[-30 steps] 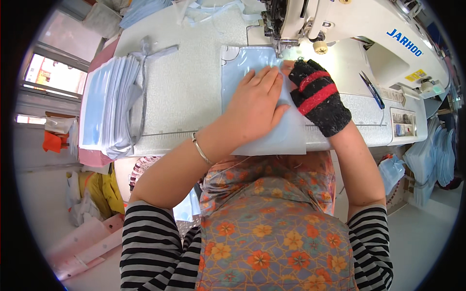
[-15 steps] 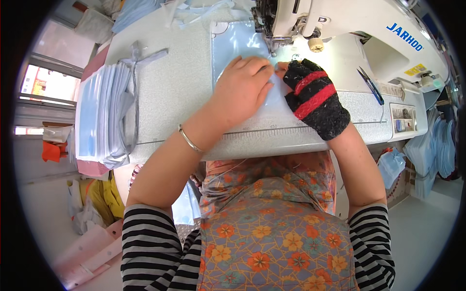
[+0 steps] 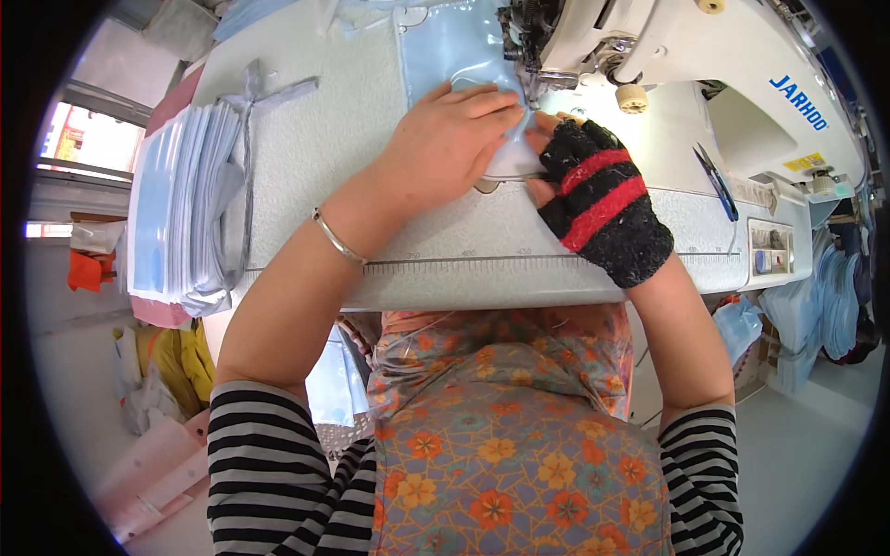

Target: Sewing light blue fabric components using an industrial sewing machine.

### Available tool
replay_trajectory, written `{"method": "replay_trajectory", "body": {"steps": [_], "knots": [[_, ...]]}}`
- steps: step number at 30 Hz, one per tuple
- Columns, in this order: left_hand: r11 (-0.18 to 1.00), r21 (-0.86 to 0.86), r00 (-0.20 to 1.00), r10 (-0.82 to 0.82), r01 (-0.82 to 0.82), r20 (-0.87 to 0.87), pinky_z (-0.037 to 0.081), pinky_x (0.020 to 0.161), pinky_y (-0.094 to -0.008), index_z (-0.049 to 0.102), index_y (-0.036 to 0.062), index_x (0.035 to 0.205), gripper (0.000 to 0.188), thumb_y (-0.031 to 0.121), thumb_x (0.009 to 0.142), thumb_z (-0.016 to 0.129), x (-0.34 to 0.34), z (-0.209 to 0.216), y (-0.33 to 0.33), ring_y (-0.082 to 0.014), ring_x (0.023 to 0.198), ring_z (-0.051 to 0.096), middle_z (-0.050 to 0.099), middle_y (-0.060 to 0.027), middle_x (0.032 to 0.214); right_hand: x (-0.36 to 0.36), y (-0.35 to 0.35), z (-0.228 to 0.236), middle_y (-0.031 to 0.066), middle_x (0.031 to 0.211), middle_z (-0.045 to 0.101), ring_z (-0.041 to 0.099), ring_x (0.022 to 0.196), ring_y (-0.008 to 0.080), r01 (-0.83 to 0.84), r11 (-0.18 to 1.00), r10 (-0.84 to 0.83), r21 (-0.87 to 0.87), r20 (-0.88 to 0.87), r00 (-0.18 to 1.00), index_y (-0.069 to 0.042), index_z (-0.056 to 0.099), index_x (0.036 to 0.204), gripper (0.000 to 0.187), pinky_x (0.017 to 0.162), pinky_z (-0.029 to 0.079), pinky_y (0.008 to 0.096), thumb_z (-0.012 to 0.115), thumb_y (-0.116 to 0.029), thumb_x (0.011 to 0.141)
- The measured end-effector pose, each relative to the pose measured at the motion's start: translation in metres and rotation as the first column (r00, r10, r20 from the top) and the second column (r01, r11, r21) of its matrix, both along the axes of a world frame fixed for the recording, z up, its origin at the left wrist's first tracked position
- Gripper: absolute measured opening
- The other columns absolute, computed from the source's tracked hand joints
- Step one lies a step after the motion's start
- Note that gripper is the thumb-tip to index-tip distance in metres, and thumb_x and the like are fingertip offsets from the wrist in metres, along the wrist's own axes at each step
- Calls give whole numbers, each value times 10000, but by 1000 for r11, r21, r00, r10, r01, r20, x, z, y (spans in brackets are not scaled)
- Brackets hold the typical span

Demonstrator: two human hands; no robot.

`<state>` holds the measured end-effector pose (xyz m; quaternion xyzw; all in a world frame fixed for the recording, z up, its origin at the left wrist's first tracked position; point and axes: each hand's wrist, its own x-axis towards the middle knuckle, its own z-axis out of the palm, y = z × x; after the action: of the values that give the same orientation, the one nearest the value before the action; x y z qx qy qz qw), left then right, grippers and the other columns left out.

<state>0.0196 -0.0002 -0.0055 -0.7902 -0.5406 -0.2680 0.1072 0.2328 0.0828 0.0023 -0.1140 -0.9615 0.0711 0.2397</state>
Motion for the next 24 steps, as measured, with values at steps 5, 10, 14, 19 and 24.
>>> {"method": "replay_trajectory", "body": {"steps": [5, 10, 14, 19, 24], "knots": [[994, -56, 996, 92, -93, -7, 498, 919, -410, 644, 31, 1156, 329, 121, 840, 638, 13, 6, -8, -279, 1123, 619, 638, -100, 1234, 2, 0, 5, 188, 1279, 586, 556, 1167, 386, 0, 1000, 1, 13, -25, 1000, 6, 608, 1223, 446, 1021, 439, 466, 687, -178, 824], [980, -70, 982, 185, -187, -25, 508, 925, -433, 629, 3, 1185, 382, 148, 832, 649, 33, 4, -20, -320, 1158, 612, 626, -133, 1269, 1, 4, 3, 188, 1255, 595, 561, 1153, 382, -12, 999, 12, -48, 0, 1000, 6, 611, 1213, 417, 1010, 452, 449, 675, -136, 826], [952, -100, 956, 281, -288, -79, 513, 960, -404, 594, 32, 1276, 442, 172, 862, 657, 43, 3, -23, -324, 1178, 607, 601, -141, 1327, 0, 8, -4, 189, 1239, 604, 570, 1141, 380, 25, 999, -25, -21, -16, 1000, 2, 619, 1199, 388, 1005, 460, 436, 661, -93, 826], [946, -91, 948, 303, -312, -100, 503, 979, -413, 581, -8, 1276, 477, 210, 862, 671, 58, -1, -30, -341, 1185, 599, 585, -179, 1336, 2, 10, -5, 180, 1217, 621, 587, 1120, 369, -21, 997, 16, -81, -64, 998, -2, 625, 1182, 358, 989, 476, 434, 640, -61, 830], [950, -148, 962, 271, -274, -40, 475, 999, -477, 565, -114, 1235, 526, 239, 856, 659, 76, 2, -34, -382, 1221, 560, 557, -267, 1312, 4, 14, -8, 167, 1179, 646, 611, 1078, 361, 15, 995, -25, -95, -107, 994, -13, 641, 1141, 296, 953, 499, 426, 599, -29, 849]]}}
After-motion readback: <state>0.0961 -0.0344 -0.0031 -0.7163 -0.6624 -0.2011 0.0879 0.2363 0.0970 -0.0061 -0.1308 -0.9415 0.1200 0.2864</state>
